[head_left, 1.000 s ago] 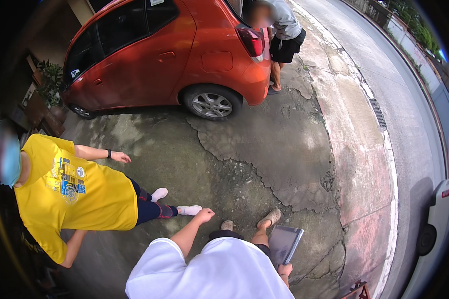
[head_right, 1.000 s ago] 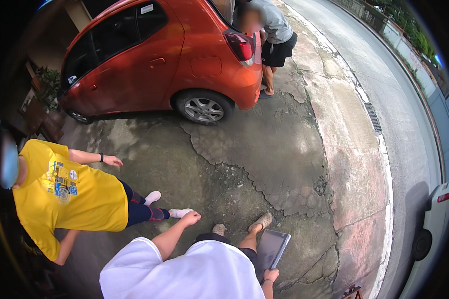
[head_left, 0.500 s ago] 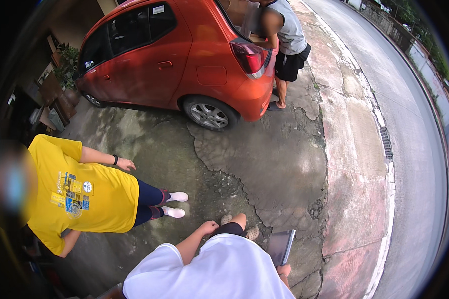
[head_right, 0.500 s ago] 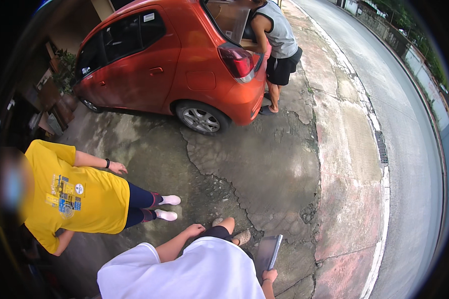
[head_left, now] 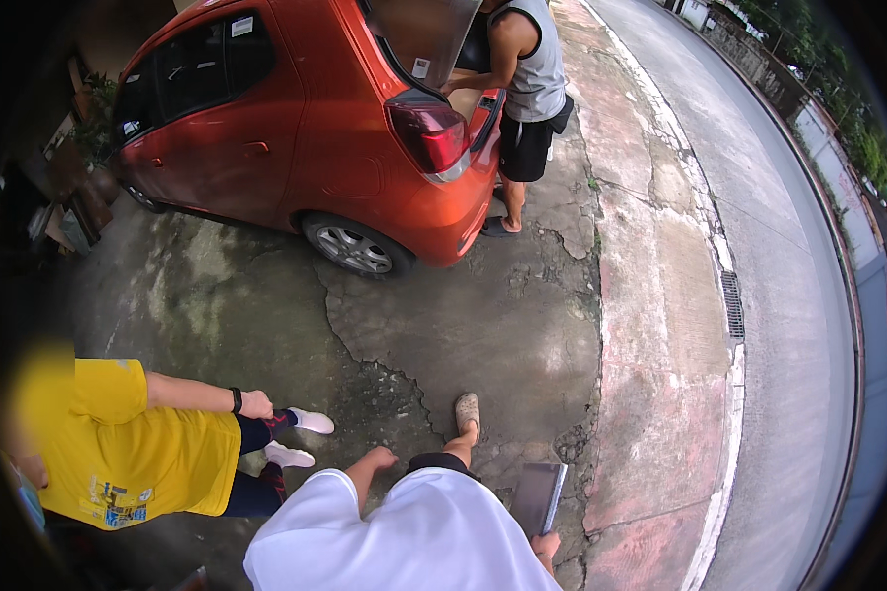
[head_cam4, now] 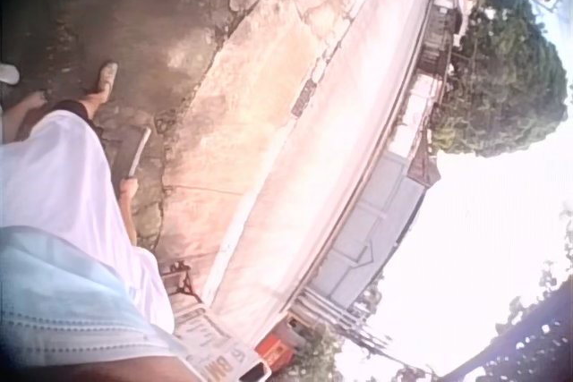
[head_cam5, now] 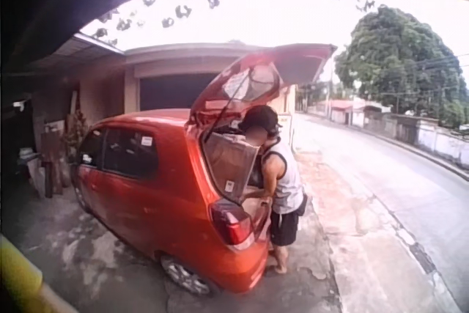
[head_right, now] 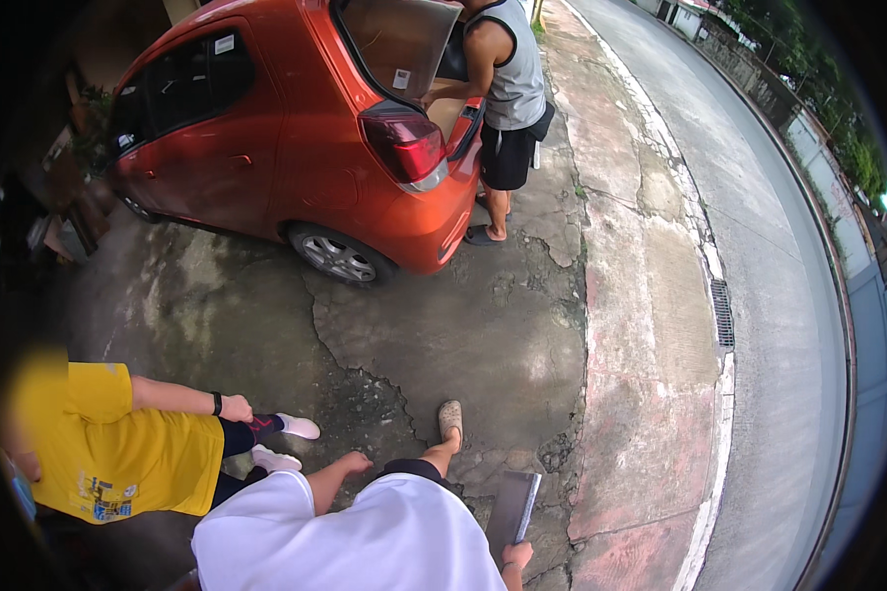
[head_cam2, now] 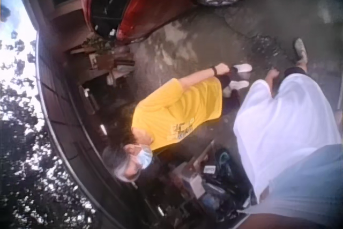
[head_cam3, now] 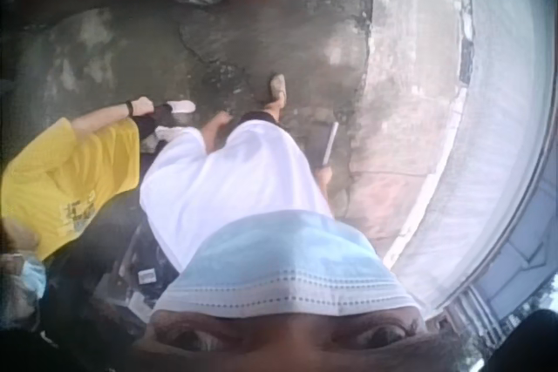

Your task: The person loads several bubble-wrapped framed artworks into the trunk of a red hatchback. They handle each piece individually, placing them upright and stacking them with other items already in the trunk.

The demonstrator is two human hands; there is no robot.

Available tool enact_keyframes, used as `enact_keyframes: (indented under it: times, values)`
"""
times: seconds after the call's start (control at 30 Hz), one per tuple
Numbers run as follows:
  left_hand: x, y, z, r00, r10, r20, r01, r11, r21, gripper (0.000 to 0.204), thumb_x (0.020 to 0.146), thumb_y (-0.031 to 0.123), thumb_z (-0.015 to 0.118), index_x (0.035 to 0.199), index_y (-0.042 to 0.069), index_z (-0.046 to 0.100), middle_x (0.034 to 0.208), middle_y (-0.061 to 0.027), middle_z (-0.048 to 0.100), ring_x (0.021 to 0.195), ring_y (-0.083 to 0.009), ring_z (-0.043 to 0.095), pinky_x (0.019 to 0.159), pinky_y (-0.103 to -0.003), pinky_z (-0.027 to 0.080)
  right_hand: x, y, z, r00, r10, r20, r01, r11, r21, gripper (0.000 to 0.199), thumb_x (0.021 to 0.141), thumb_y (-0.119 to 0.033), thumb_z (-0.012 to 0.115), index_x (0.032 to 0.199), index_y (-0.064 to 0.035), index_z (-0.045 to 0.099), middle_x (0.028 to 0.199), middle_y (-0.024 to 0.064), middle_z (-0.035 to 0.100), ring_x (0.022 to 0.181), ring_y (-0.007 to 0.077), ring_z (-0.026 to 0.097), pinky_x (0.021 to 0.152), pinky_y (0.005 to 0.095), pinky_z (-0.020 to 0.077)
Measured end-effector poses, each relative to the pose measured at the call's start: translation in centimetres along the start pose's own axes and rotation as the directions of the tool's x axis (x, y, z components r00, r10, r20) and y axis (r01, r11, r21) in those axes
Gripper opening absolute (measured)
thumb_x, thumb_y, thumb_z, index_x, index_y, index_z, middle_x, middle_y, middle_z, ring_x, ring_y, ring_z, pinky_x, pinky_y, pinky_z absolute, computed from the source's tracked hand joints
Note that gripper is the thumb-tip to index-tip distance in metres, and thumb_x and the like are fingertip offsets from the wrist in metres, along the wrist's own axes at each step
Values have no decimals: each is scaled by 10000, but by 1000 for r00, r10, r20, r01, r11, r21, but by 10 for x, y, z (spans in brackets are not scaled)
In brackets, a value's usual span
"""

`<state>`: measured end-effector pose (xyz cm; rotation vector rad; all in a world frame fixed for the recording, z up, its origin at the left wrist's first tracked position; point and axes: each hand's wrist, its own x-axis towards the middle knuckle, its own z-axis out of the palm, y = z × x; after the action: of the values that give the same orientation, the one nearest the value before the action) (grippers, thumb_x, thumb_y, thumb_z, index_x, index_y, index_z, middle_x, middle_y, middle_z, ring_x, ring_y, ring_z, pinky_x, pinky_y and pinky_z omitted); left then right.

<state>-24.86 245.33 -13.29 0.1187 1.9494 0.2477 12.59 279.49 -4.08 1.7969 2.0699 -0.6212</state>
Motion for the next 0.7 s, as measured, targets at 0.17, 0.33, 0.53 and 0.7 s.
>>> enact_keyframes:
  times: [0.17,0.33,0.53,0.7]
  values:
    - [44,132,-73,978,167,-128,-193,955,-226,368,860,396,628,977,64,735,975,-160,716,968,-305,680,848,-395,522,50,-38,-37,999,26,18,-27,998,52,270,632,-132,716,809,68,677,888,299,673,916,440,662,817,471,533]
    - [69,240,-154,882,343,-323,-427,872,-240,360,929,343,608,1117,43,673,1035,-128,712,936,-243,683,824,-352,521,108,-79,-62,1000,21,-5,-21,999,24,319,603,-150,729,805,90,671,857,300,673,905,441,665,807,464,535]
    - [80,256,-200,912,219,-347,-341,875,-344,343,906,341,612,1094,64,687,1115,-150,688,1061,-300,646,903,-381,501,157,-127,-83,996,-76,-41,79,995,67,322,591,-143,708,818,84,677,849,305,670,901,446,664,819,471,530]
    - [88,212,-171,956,7,-294,-116,928,-354,364,874,375,632,1086,89,709,1105,-156,692,1060,-309,649,905,-402,506,207,-166,-109,990,-136,-33,138,988,65,319,622,-113,686,871,87,680,891,312,669,924,450,656,831,477,524]
